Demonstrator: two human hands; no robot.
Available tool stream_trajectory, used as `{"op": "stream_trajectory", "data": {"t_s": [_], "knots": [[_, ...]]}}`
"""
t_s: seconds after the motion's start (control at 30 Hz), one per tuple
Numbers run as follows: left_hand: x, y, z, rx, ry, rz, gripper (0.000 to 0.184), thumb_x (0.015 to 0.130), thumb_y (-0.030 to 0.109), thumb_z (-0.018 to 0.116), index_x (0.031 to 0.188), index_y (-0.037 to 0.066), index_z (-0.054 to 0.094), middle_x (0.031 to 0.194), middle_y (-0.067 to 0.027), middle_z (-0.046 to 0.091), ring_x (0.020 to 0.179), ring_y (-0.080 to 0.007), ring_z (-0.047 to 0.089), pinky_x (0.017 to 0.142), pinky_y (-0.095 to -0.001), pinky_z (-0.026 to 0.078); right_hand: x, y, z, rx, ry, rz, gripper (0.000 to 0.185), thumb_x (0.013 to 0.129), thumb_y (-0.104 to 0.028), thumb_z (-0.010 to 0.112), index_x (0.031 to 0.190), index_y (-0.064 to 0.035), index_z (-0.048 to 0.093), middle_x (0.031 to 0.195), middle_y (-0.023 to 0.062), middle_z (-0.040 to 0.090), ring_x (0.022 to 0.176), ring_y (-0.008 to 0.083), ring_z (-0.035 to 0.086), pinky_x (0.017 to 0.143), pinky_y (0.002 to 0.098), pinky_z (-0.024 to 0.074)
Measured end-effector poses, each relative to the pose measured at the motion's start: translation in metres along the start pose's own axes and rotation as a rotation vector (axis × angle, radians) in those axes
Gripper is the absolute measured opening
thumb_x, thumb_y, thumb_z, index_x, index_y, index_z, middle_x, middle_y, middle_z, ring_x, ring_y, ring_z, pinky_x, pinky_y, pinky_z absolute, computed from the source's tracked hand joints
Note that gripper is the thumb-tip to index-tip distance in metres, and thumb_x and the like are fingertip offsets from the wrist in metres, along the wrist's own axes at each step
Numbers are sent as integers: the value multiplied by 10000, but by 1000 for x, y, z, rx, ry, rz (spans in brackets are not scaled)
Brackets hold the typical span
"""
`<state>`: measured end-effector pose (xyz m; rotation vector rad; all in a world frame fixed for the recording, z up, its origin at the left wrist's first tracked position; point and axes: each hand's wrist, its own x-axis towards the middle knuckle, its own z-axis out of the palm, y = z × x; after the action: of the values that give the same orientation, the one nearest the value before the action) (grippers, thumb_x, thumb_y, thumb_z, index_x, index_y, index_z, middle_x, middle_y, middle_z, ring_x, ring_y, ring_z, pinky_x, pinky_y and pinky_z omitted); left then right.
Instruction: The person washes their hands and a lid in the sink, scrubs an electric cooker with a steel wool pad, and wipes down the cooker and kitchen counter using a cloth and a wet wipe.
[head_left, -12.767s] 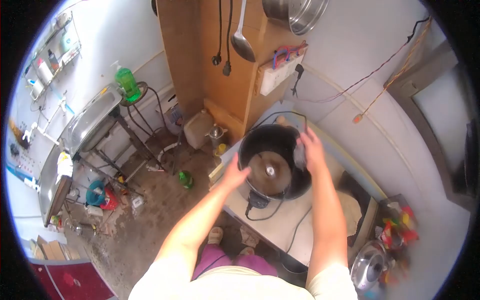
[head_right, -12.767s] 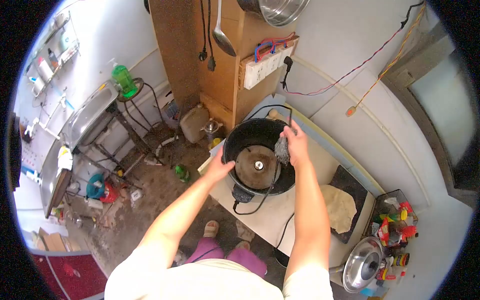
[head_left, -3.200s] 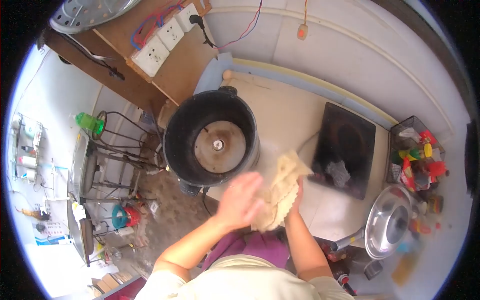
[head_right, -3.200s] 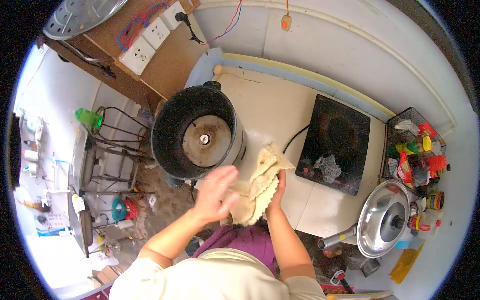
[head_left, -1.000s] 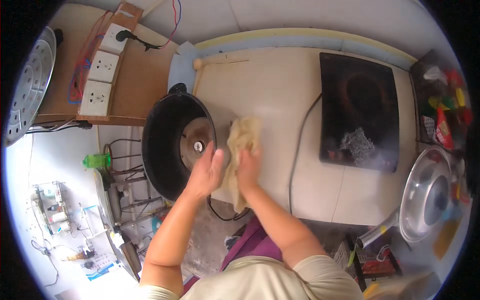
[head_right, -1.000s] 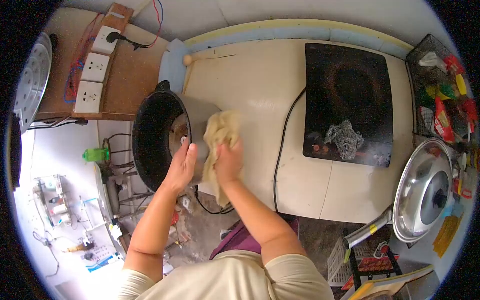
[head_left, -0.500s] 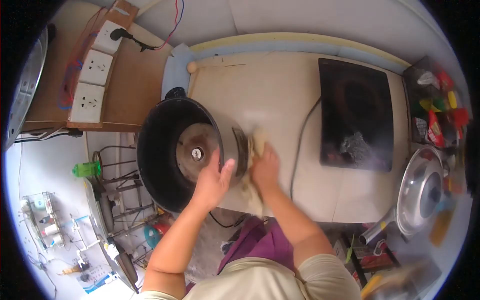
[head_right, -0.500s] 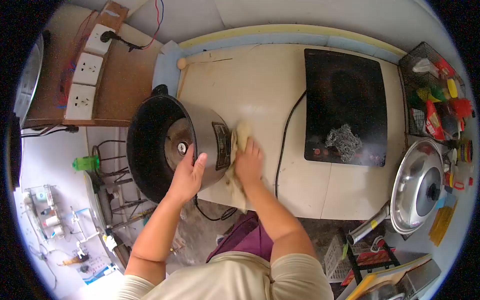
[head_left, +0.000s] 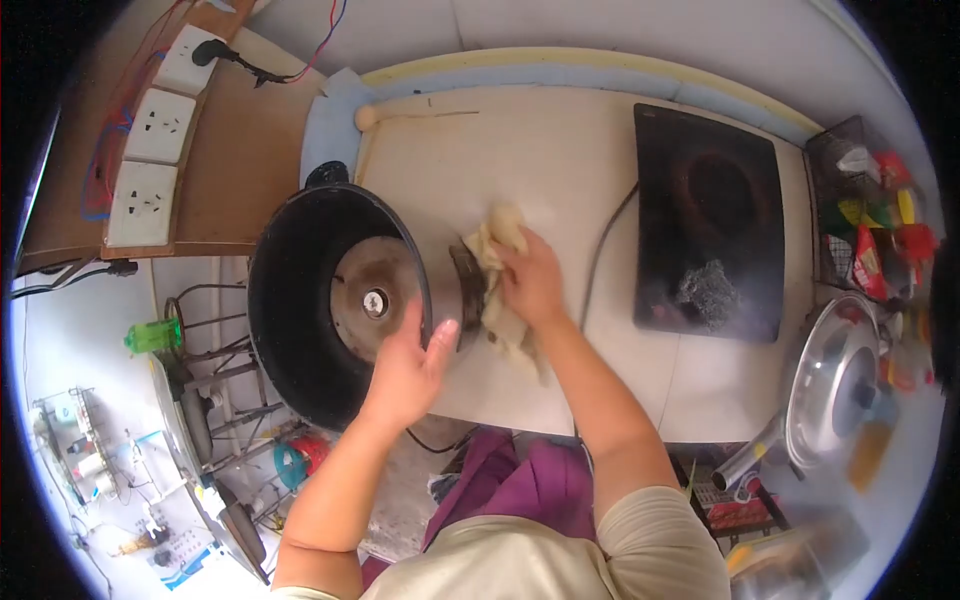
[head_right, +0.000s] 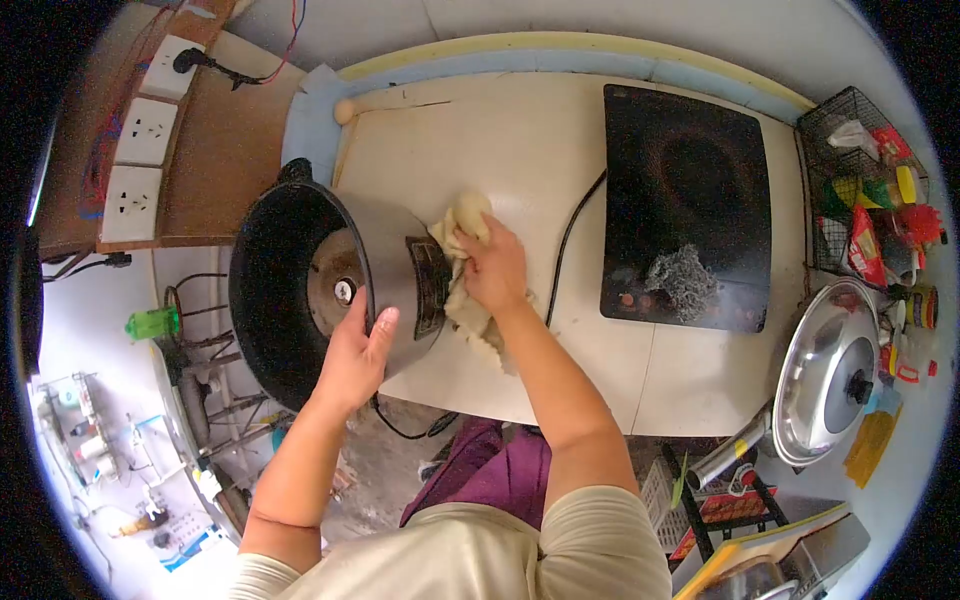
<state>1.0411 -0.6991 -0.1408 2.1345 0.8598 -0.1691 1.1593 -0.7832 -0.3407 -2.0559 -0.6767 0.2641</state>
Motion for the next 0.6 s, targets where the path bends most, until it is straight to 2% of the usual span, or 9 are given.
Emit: {"op": "stream_trajectory", "data": {"t_s": [0.03,0.13,0.17,0.27,0.3,0.4,0.5,0.6], "knots": [[0,-2,0,13,13,10,553,898,340,482,1252,-69,364,902,-286,593,874,-395,594,765,-372,450,-2,2,4,145,67,53,378,687,-72,603,1042,-188,659,1236,165,441,1054,315,492,868,372,429],[-1,0,-2,32,24,-23,547,898,337,488,1243,-71,372,909,-278,598,883,-373,602,769,-363,449,-14,-26,-15,402,2,212,355,664,-32,578,969,-180,684,1124,159,488,976,323,525,775,338,466],[0,2,-1,31,20,-40,545,897,335,490,1240,-74,374,912,-276,599,891,-365,603,769,-360,449,-19,-31,-15,345,15,151,347,644,-38,598,945,-187,687,1087,137,489,1003,314,499,840,384,422],[1,4,1,-9,53,55,527,897,308,499,1226,-86,381,912,-269,602,886,-350,609,767,-353,450,-26,-33,-14,73,83,0,339,631,-42,611,919,-203,691,1089,130,486,1047,305,461,924,445,343],[1,4,1,-16,48,53,522,897,300,502,1224,-88,381,916,-266,604,887,-348,609,770,-349,450,-27,-33,-17,4,135,-95,360,619,4,614,915,-189,684,1081,178,488,1003,360,469,840,404,390],[1,4,0,-4,38,32,508,896,281,507,1221,-89,383,924,-254,608,884,-344,610,774,-337,450,-38,-29,-9,48,113,-76,399,599,12,616,927,-203,690,1085,146,482,1063,316,438,913,449,329],[0,3,-1,51,27,8,506,896,280,508,1222,-87,385,918,-246,611,869,-336,613,769,-329,451,-41,-22,7,202,128,-4,440,583,30,619,965,-182,678,1096,167,474,1045,343,445,868,416,369],[0,1,0,52,25,73,525,892,289,514,1222,-97,380,889,-246,611,832,-318,619,752,-326,454,-42,-20,9,153,14,75,481,589,45,602,1019,-163,658,1087,182,475,1019,365,458,840,398,393]]}}
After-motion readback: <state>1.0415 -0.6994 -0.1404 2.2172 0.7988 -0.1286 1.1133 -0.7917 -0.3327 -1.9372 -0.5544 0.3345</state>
